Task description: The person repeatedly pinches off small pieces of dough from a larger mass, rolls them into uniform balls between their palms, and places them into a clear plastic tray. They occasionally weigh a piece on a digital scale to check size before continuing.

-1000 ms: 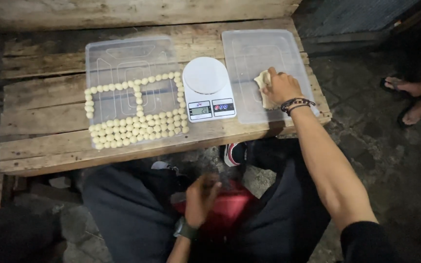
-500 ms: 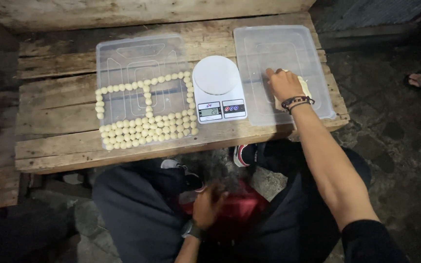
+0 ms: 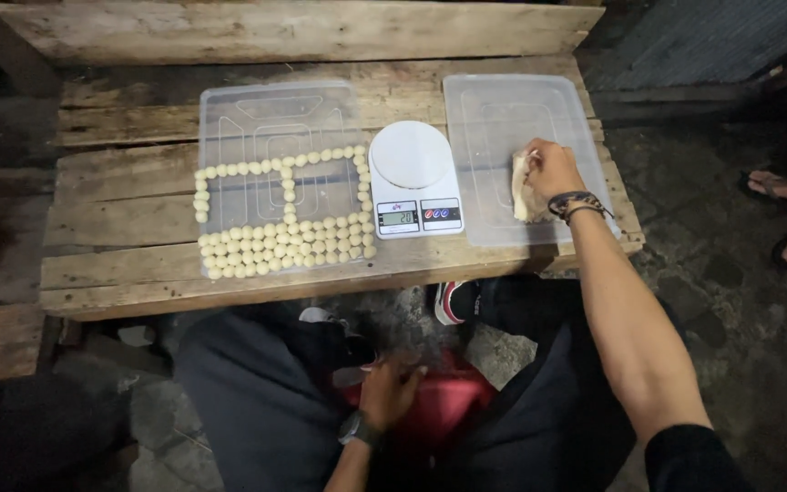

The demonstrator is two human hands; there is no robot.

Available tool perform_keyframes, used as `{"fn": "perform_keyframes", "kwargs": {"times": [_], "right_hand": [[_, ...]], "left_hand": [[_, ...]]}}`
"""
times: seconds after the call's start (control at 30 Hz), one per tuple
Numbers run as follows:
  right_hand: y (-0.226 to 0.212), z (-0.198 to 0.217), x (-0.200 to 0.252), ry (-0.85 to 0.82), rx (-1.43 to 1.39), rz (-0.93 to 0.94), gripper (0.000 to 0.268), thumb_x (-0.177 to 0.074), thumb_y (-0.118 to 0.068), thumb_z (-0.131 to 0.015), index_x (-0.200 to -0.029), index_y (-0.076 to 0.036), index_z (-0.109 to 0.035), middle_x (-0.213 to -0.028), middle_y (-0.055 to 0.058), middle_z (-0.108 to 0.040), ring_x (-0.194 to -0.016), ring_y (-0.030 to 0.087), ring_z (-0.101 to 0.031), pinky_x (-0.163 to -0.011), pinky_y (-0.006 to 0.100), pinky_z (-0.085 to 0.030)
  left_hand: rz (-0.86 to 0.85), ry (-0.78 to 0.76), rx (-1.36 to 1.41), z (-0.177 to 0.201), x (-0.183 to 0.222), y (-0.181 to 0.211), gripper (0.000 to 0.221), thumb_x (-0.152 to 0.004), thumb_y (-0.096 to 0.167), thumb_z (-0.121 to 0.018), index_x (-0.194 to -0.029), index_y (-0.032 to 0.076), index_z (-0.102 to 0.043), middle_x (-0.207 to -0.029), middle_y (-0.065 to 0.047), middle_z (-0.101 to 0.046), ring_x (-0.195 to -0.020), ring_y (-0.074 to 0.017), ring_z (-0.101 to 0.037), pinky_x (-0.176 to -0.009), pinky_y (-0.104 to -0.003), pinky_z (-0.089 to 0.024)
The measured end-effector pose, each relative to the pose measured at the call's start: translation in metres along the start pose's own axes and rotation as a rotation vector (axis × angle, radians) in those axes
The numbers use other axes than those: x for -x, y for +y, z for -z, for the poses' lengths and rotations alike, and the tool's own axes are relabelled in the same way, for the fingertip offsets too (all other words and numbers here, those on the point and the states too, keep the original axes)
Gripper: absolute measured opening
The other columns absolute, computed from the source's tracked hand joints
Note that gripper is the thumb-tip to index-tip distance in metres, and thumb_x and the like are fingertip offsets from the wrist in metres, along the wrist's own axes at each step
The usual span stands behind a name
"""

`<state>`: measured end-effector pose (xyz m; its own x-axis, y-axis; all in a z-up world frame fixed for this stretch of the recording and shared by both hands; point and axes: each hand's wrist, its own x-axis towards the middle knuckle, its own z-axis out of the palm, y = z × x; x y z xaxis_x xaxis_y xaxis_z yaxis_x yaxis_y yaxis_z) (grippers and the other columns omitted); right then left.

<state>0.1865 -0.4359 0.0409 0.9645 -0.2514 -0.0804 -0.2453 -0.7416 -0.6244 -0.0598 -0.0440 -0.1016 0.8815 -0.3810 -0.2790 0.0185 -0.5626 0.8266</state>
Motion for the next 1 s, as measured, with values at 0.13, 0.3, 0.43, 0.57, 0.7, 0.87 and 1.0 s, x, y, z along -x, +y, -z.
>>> {"fn": "perform_keyframes", "kwargs": {"times": [0.13, 0.3, 0.43, 0.57, 0.7, 0.87, 1.0], "right_hand": [[-0.036, 0.006, 0.002, -0.139, 0.462, -0.042, 0.048, -0.088, 0.011, -0.050, -0.129, -0.007, -0.069, -0.110, 0.029, -0.065, -0.108, 0.049, -0.062, -0.088, 0.057, -0.052], [-0.048, 0.006, -0.011, -0.192, 0.504, -0.194, 0.050, -0.091, 0.007, -0.042, -0.123, -0.014, -0.074, -0.134, 0.026, -0.056, -0.121, 0.047, -0.056, -0.100, 0.056, -0.050], [-0.066, 0.008, -0.016, -0.244, 0.804, -0.154, 0.041, -0.093, -0.001, -0.045, -0.125, -0.010, -0.069, -0.125, 0.024, -0.065, -0.108, 0.047, -0.065, -0.086, 0.055, -0.055], [-0.092, 0.022, -0.017, -0.021, 0.530, 0.210, 0.036, -0.093, 0.002, -0.052, -0.129, -0.001, -0.052, -0.097, 0.037, -0.065, -0.099, 0.056, -0.059, -0.076, 0.064, -0.046], [-0.123, -0.011, -0.018, -0.131, 0.059, 0.296, 0.014, -0.101, 0.003, -0.066, -0.104, -0.007, -0.055, -0.096, 0.008, -0.065, -0.090, 0.018, -0.065, -0.080, 0.030, -0.053], [-0.124, -0.069, -0.040, -0.220, 0.133, 0.341, 0.046, -0.079, 0.020, -0.050, -0.096, -0.009, -0.081, -0.085, 0.010, -0.076, -0.073, 0.018, -0.070, -0.068, 0.030, -0.057], [-0.127, -0.088, -0.046, -0.292, 0.206, 0.300, 0.053, -0.082, 0.013, -0.042, -0.105, -0.014, -0.082, -0.119, 0.018, -0.072, -0.109, 0.035, -0.065, -0.104, 0.040, -0.047]], "left_hand": [[0.023, -0.005, -0.025, -0.006, -0.003, -0.011, 0.032, -0.091, 0.044, -0.068, -0.118, 0.026, -0.068, -0.108, -0.004, -0.079, -0.095, -0.0335, -0.075, -0.076, -0.049, -0.056], [0.085, -0.057, 0.000, 0.004, -0.002, -0.002, 0.043, -0.093, 0.044, -0.065, -0.128, 0.021, -0.068, -0.128, -0.005, -0.073, -0.113, -0.0338, -0.070, -0.091, -0.048, -0.054], [-0.033, 0.037, 0.054, 0.005, 0.002, 0.002, 0.035, -0.092, 0.043, -0.067, -0.119, 0.021, -0.071, -0.110, -0.004, -0.079, -0.099, -0.0285, -0.076, -0.080, -0.043, -0.058], [0.056, -0.058, 0.077, 0.016, 0.002, 0.018, 0.035, -0.095, 0.044, -0.063, -0.121, 0.022, -0.069, -0.115, -0.003, -0.077, -0.097, -0.0258, -0.076, -0.082, -0.041, -0.058], [-0.022, -0.021, 0.103, 0.019, 0.001, 0.024, 0.036, -0.093, 0.047, -0.060, -0.118, 0.022, -0.068, -0.108, -0.006, -0.079, -0.096, -0.0331, -0.075, -0.081, -0.047, -0.058], [0.071, -0.058, 0.084, 0.041, 0.006, 0.040, 0.030, -0.093, 0.042, -0.064, -0.117, 0.025, -0.067, -0.110, -0.004, -0.078, -0.100, -0.0355, -0.072, -0.082, -0.051, -0.054], [0.044, -0.007, 0.124, 0.045, 0.006, 0.034, 0.031, -0.092, 0.042, -0.061, -0.117, 0.024, -0.067, -0.107, -0.005, -0.079, -0.098, -0.0357, -0.072, -0.079, -0.051, -0.053]]}}
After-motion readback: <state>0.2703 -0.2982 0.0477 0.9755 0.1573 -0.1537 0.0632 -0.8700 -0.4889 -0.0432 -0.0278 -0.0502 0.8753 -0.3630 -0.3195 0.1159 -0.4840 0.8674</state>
